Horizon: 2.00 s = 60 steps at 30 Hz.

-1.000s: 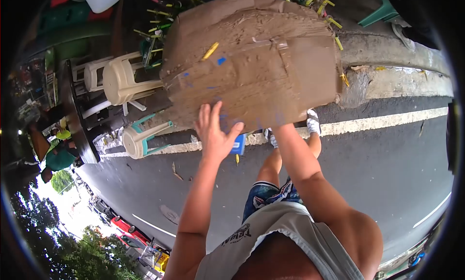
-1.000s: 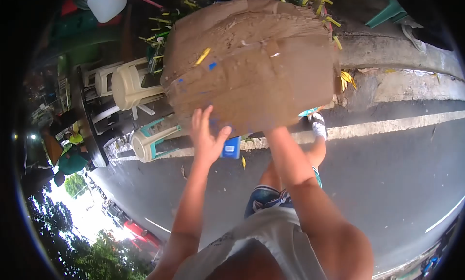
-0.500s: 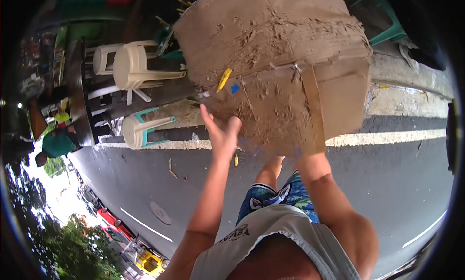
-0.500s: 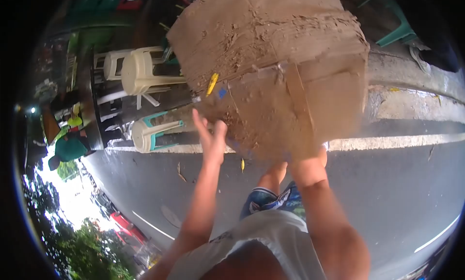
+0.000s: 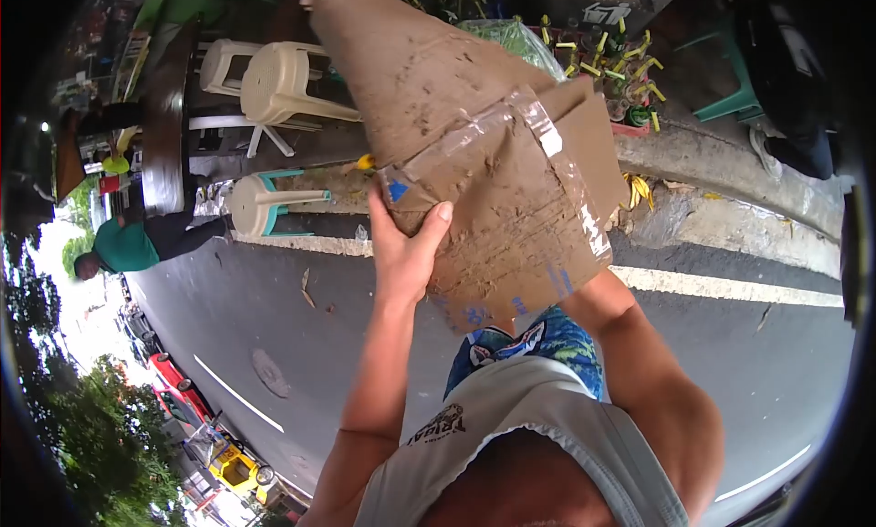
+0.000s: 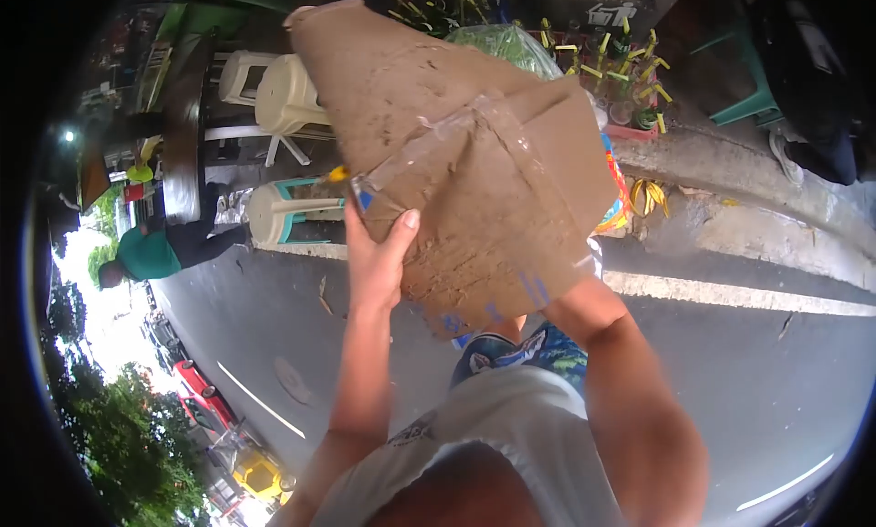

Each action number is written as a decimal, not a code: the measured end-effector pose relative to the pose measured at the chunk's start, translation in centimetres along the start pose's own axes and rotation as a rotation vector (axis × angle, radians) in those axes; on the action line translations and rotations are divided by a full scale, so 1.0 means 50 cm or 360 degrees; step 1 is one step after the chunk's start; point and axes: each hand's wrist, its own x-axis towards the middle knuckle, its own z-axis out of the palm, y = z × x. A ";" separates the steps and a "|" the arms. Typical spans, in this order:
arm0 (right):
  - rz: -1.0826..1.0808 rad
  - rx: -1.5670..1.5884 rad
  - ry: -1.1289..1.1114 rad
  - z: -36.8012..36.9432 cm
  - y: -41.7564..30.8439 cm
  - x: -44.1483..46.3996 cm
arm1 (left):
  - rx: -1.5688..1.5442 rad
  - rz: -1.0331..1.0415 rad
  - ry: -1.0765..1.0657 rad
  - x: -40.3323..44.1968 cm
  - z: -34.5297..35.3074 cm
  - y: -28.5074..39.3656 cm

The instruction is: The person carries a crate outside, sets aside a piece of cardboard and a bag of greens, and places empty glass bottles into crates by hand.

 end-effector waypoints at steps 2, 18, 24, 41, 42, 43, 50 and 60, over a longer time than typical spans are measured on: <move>-0.0019 -0.0290 -0.0012 -0.023 -0.045 -0.066 | -0.0049 0.0103 0.0055 -0.037 0.003 0.066; -0.0344 -0.1975 -0.0103 0.009 -0.346 -0.100 | -0.0940 0.0104 -0.0673 0.133 0.137 -0.008; -0.0294 -0.2138 -0.0195 0.082 -0.109 0.101 | -0.0307 -0.0325 -0.0459 0.273 0.012 -0.180; -0.0370 -0.1292 0.0369 -0.089 -0.146 -0.007 | 0.0247 -0.0420 -0.0010 0.357 0.001 -0.325; -0.0452 -0.1088 0.0470 -0.090 -0.190 -0.025 | 0.0219 -0.0347 0.0004 0.360 -0.008 -0.356; -0.0597 -0.0689 0.0424 -0.083 -0.187 0.004 | 0.0212 -0.0375 -0.0002 0.361 -0.008 -0.357; 0.0072 0.0267 0.0034 -0.017 -0.205 0.147 | 0.0540 -0.0414 -0.0073 0.386 -0.024 -0.352; 0.0233 0.0473 -0.0506 -0.137 -0.167 0.224 | -0.0229 -0.1150 -0.0480 0.377 -0.039 -0.346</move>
